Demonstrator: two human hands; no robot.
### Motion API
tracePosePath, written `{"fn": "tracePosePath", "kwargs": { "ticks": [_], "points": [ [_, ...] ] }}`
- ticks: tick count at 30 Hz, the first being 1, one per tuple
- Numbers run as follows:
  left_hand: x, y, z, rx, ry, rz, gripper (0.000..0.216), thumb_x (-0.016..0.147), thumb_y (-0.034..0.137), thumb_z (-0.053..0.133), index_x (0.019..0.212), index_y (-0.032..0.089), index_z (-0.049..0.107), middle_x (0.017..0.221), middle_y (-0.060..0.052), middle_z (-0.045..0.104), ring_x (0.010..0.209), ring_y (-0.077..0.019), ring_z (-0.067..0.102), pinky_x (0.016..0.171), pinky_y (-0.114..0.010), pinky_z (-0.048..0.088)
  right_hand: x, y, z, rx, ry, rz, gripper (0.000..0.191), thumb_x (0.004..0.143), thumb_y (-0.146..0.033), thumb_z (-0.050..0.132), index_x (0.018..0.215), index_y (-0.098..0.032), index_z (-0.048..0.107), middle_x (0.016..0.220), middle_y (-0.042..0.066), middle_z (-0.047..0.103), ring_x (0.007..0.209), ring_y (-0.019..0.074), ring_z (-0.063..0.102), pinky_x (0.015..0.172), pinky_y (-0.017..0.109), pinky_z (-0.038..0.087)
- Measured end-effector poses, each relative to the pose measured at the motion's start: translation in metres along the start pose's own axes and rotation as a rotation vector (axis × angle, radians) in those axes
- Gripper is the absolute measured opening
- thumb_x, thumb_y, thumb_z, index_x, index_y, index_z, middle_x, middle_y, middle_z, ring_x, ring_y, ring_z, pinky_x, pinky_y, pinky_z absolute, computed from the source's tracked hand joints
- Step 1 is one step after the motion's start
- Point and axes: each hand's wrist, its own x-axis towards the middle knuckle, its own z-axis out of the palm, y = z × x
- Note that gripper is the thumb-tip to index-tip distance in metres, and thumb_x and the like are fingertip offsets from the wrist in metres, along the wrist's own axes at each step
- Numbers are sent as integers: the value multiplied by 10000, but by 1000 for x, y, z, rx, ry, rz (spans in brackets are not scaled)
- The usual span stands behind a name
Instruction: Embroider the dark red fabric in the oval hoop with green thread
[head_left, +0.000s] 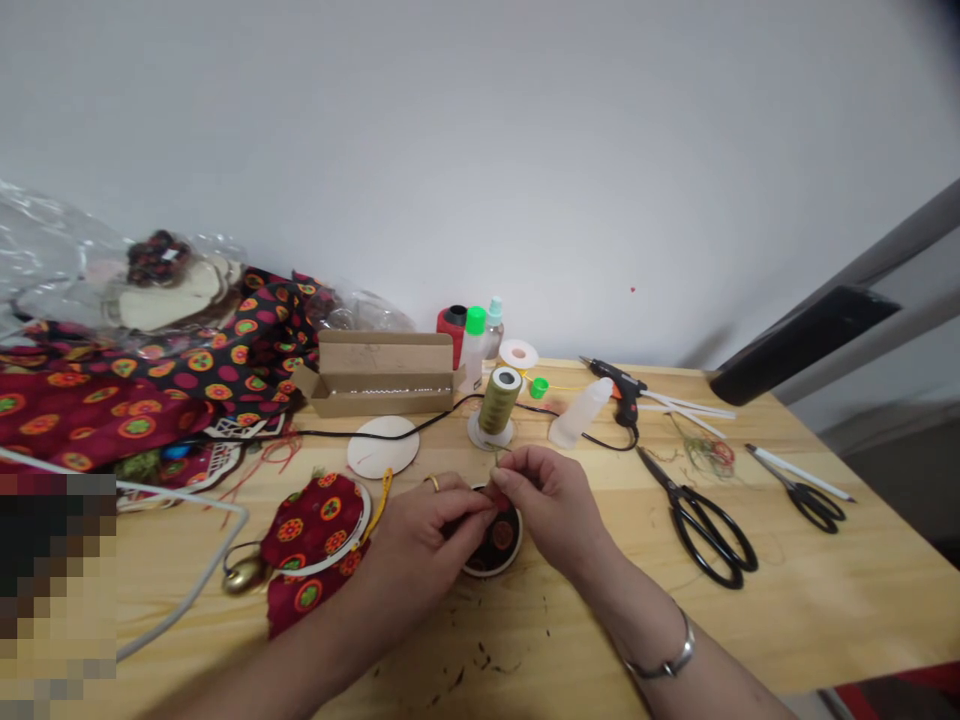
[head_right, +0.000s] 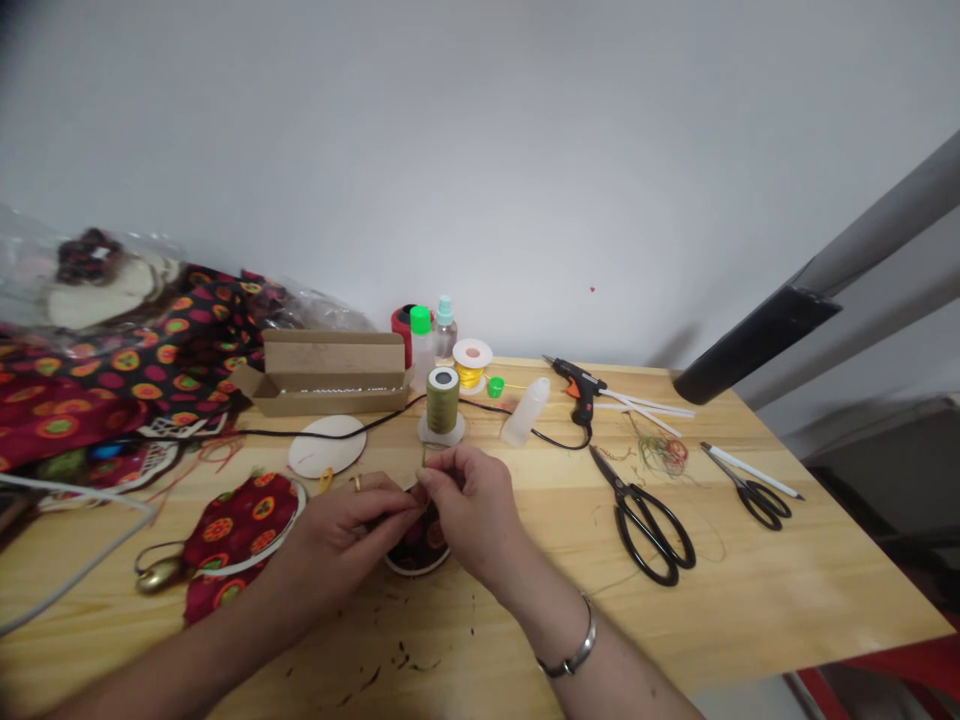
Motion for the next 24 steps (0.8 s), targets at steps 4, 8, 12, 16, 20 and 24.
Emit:
{"fn": "tracePosePath", "kwargs": {
  "ticks": [4, 8, 12, 16, 20, 24],
  "points": [
    [-2, -5, 2, 244, -5, 75, 254, 851, 225, 437, 894, 196, 685, 740, -40, 623, 686, -146, 573, 625, -244, 423, 1, 1, 2, 72, -11, 52, 71, 682, -220, 557, 647, -179, 511, 505, -44, 561, 410, 91, 486, 414, 219, 404],
    [-3, -10, 6, 352, -12, 150, 274, 866, 215, 405, 886, 179, 676, 762, -56, 628, 702, -157, 570, 631, -263, 419, 0, 4, 7, 125, -12, 93, 97, 673, -247, 574, 670, -175, 509, 512, -49, 547, 413, 84, 467, 409, 212, 382],
    [-4, -9, 7, 333, -39, 186, 258, 855, 185, 410, 901, 185, 663, 787, -57, 634, 738, -166, 573, 658, -273, 428, -1, 4, 8, 119, -19, 95, 99, 669, -248, 578, 671, -173, 513, 508, -55, 527, 412, 81, 445, 407, 208, 357],
    [-5, -4, 0, 294, 90, 189, 195, 789, 151, 463, 828, 194, 650, 979, -80, 604, 917, -206, 547, 800, -325, 424, 1, 1, 2, 110, -6, 31, 114, 674, -254, 588, 657, -166, 518, 494, -55, 513, 426, 78, 429, 423, 202, 336],
    [-2, -2, -10, 217, 370, 109, 145, 784, 175, 469, 782, 191, 613, 1238, -89, 456, 1136, -255, 425, 944, -393, 337, 3, -1, -3, 87, 15, -27, 120, 672, -254, 591, 632, -165, 521, 490, -54, 505, 434, 75, 417, 445, 204, 334],
    [2, 0, -11, -21, 398, 58, 159, 832, 227, 445, 821, 191, 599, 1090, -67, 553, 1042, -201, 510, 902, -321, 392, 1, -2, 0, 52, -9, -40, 82, 677, -239, 571, 651, -180, 521, 509, -46, 528, 460, 99, 466, 461, 219, 377]
  ]
}}
